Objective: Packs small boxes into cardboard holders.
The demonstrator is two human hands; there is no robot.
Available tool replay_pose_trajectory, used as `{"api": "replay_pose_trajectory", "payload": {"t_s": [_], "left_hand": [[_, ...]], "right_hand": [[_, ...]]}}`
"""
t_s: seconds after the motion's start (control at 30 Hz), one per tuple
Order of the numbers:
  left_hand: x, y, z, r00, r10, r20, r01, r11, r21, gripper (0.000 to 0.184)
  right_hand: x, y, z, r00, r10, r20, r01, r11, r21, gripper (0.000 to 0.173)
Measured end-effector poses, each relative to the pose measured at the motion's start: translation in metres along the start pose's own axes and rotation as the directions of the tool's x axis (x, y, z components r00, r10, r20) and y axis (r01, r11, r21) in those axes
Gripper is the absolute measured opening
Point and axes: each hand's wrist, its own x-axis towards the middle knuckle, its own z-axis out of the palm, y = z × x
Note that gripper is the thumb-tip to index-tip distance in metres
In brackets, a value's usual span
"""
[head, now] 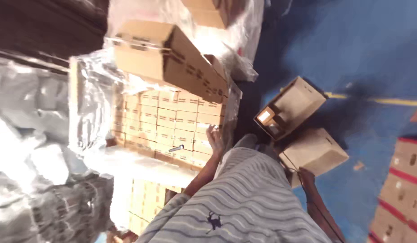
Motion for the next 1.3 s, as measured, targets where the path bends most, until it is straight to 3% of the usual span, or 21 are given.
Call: {"api": "replay_pose_trajectory", "payload": {"t_s": [0.1,0.2,0.3,0.37,0.43,0.5,0.57,0.63,0.77,0.9,0.93,1.0,1.07,1.13,1.17,1.23,1.3], "left_hand": [[0.081,0.038,-0.036,0.938,0.030,-0.345,-0.076,0.990,-0.120,0.058],[0.167,0.070,-0.082,0.881,-0.014,-0.473,-0.141,0.946,-0.291,0.058],[0.234,0.117,-0.120,0.892,-0.006,-0.453,-0.207,0.885,-0.418,0.061],[0.262,0.148,-0.140,0.932,0.016,-0.363,-0.182,0.885,-0.428,0.068],[0.281,0.169,-0.151,0.978,-0.014,-0.209,-0.083,0.889,-0.449,0.072],[0.286,0.168,-0.158,0.995,-0.067,-0.069,0.032,0.910,-0.414,0.071],[0.288,0.167,-0.156,0.998,-0.044,0.041,0.056,0.930,-0.362,0.063],[0.288,0.172,-0.144,0.999,-0.005,0.047,0.022,0.931,-0.365,0.063],[0.263,0.173,-0.132,0.999,0.044,-0.010,-0.045,0.932,-0.359,0.073],[0.220,0.179,-0.122,0.981,0.184,-0.064,-0.192,0.854,-0.484,0.079],[0.206,0.179,-0.123,0.962,0.266,-0.060,-0.252,0.786,-0.564,0.079],[0.176,0.174,-0.134,0.921,0.389,0.014,-0.272,0.668,-0.693,0.083],[0.158,0.180,-0.144,0.840,0.500,0.211,-0.245,0.696,-0.675,0.077],[0.145,0.195,-0.146,0.713,0.573,0.403,-0.286,0.763,-0.579,0.058],[0.139,0.203,-0.142,0.642,0.601,0.476,-0.327,0.776,-0.539,0.053],[0.127,0.212,-0.121,0.548,0.658,0.517,-0.360,0.743,-0.564,0.045],[0.111,0.211,-0.093,0.533,0.699,0.477,-0.322,0.689,-0.649,0.041]], "right_hand": [[-0.013,-0.137,0.010,0.951,-0.310,0.008,0.310,0.950,0.034,0.054],[-0.078,-0.292,0.031,0.784,-0.614,0.095,0.604,0.789,0.112,0.058],[-0.177,-0.420,0.071,0.555,-0.768,0.319,0.750,0.628,0.208,0.060],[-0.246,-0.482,0.101,0.431,-0.812,0.394,0.784,0.553,0.283,0.068],[-0.294,-0.537,0.138,0.375,-0.851,0.367,0.748,0.512,0.422,0.080],[-0.323,-0.574,0.173,0.424,-0.848,0.319,0.696,0.530,0.484,0.088],[-0.334,-0.594,0.195,0.539,-0.788,0.298,0.636,0.612,0.470,0.101],[-0.332,-0.604,0.195,0.582,-0.745,0.324,0.543,0.654,0.527,0.105],[-0.338,-0.599,0.173,0.547,-0.724,0.421,0.377,0.662,0.648,0.101],[-0.337,-0.581,0.139,0.455,-0.799,0.392,0.411,0.579,0.704,0.080],[-0.337,-0.571,0.127,0.394,-0.856,0.334,0.451,0.497,0.742,0.080],[-0.331,-0.543,0.104,0.204,-0.955,0.216,0.531,0.293,0.795,0.103],[-0.324,-0.527,0.071,-0.066,-0.989,0.129,0.630,0.059,0.775,0.125],[-0.321,-0.519,0.033,-0.322,-0.944,0.073,0.728,-0.197,0.657,0.128],[-0.319,-0.514,0.016,-0.411,-0.909,0.065,0.754,-0.299,0.585,0.128],[-0.312,-0.501,-0.014,-0.478,-0.874,0.086,0.776,-0.374,0.508,0.128],[-0.300,-0.486,-0.040,-0.480,-0.869,0.122,0.781,-0.360,0.510,0.129]]}}
